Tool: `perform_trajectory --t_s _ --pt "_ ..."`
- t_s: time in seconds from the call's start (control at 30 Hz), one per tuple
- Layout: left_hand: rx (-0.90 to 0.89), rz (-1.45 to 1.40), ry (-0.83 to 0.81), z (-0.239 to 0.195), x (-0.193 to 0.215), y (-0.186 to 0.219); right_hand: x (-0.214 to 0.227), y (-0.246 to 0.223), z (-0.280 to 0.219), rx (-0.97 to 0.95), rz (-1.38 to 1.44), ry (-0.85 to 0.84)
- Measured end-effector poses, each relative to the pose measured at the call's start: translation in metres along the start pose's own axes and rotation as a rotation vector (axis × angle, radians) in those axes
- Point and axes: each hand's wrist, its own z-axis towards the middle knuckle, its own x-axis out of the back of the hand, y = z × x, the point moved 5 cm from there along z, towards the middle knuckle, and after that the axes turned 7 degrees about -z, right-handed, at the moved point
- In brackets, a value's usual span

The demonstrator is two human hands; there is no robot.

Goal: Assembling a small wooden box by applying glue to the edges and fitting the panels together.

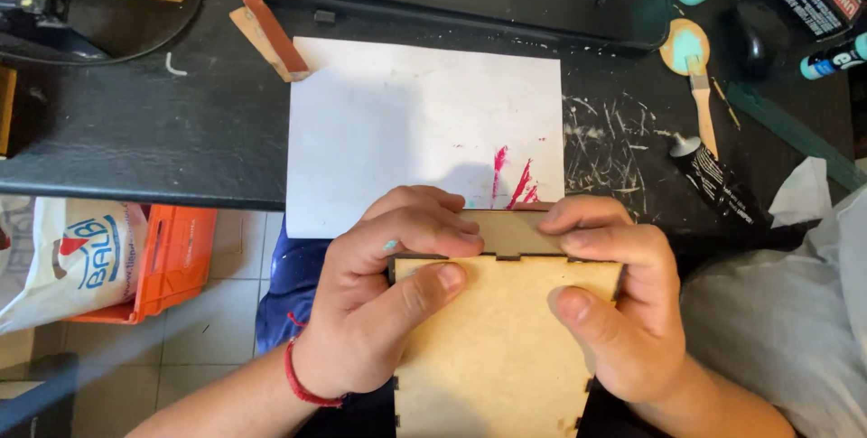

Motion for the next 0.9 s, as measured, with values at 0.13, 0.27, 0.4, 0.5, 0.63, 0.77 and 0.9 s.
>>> perform_trajectory --t_s 0.13,0.27,0.4,0.5,0.63,0.77,0.9 --pt "0.000 -0.014 0.026 0.000 0.003 -0.007 -0.006 0.001 0.002 -0.030 0.057 -0.006" --pt "-0.011 -0.018 0.052 0.002 0.008 -0.010 -0.015 0.000 0.001 -0.088 0.058 -0.089" --pt "0.041 0.014 0.071 0.009 0.014 -0.015 -0.019 0.009 -0.001 -0.262 0.156 -0.106" --pt "0.085 0.002 0.081 0.011 0.016 -0.022 -0.022 0.020 -0.018 -0.289 0.266 -0.098" --pt "0.124 -0.014 0.118 0.009 0.023 -0.026 -0.014 0.034 -0.072 -0.330 0.238 -0.372" --pt "0.120 -0.019 0.164 0.009 0.032 -0.027 -0.015 0.024 -0.057 -0.146 0.257 -0.402" --pt "-0.013 -0.134 0.476 0.025 0.061 -0.025 -0.012 0.023 -0.032 -0.115 0.033 -0.364"
